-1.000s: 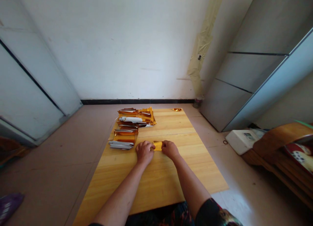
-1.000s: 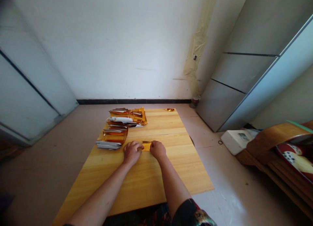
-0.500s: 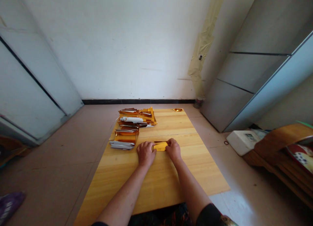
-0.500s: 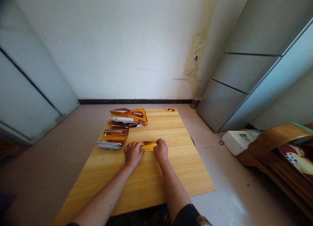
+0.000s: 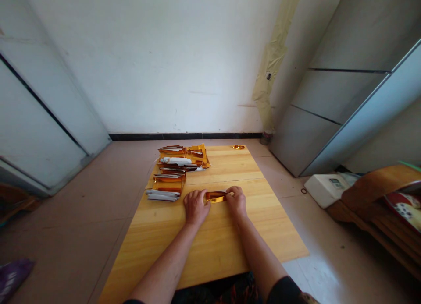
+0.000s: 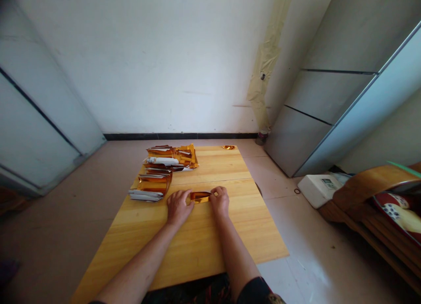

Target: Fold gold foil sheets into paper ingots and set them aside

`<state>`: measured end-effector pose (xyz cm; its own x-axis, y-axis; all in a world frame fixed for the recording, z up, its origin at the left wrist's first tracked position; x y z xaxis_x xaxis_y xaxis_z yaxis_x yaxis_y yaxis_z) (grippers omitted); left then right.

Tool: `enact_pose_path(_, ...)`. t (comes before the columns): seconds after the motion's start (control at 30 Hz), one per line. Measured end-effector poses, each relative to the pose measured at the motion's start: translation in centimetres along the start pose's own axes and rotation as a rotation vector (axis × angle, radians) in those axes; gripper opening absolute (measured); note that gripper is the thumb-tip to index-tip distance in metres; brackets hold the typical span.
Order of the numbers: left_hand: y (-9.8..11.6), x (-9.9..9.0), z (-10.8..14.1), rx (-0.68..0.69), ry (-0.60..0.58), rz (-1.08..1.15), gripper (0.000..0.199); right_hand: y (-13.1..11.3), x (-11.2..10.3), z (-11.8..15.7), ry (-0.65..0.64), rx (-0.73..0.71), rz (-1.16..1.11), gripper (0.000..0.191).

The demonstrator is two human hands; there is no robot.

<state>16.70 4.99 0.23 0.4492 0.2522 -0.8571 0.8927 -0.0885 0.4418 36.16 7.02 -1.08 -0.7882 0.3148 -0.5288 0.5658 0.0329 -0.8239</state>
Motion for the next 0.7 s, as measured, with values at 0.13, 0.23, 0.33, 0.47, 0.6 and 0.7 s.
enact_pose_path(0.13,-0.1,-0.5,0.1,-0.010,0.025,0.087,0.032,0.3,0.3,0.2,-0.028,0.015,-0.067,0.010)
enact_pose_path(0.23,-0.4,-0.5,0.0,-0.012,0.044,0.199,0.028,0.5,1.2,0.5,-0.106,0.054,-0.107,0.011)
enact_pose_path(0.33,-1.2,0.1,0.0,-0.043,0.039,0.339,0.030,-0.1,1.8,0.8,-0.166,0.020,-0.157,0.013)
enact_pose_path(0.47,-2.0,1.3,0.0,-0.092,-0.014,0.488,0.038,-0.8,2.2,1.1,-0.211,-0.033,-0.270,0.013)
enact_pose_path(0.6,-0.8,1.2,0.1,0.004,-0.053,0.389,0.040,-1.3,2.1,1.4,-0.255,-0.071,-0.340,0.008)
enact_pose_path(0.7,0.1,0.9,0.2,0.050,-0.079,0.202,0.038,-1.5,1.9,1.7,-0.294,-0.067,-0.334,0.010)
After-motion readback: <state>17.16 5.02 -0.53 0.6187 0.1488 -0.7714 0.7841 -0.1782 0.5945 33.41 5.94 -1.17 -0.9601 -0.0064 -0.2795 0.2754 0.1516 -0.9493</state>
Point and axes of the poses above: each hand's wrist, its own z-axis away from the middle knuckle, its own x-axis out of the palm, y = z × x, the point moved 10 cm from there along -z, towards the middle knuckle, and after that the axes turned 1 degree about z, right-handed, at the moved point
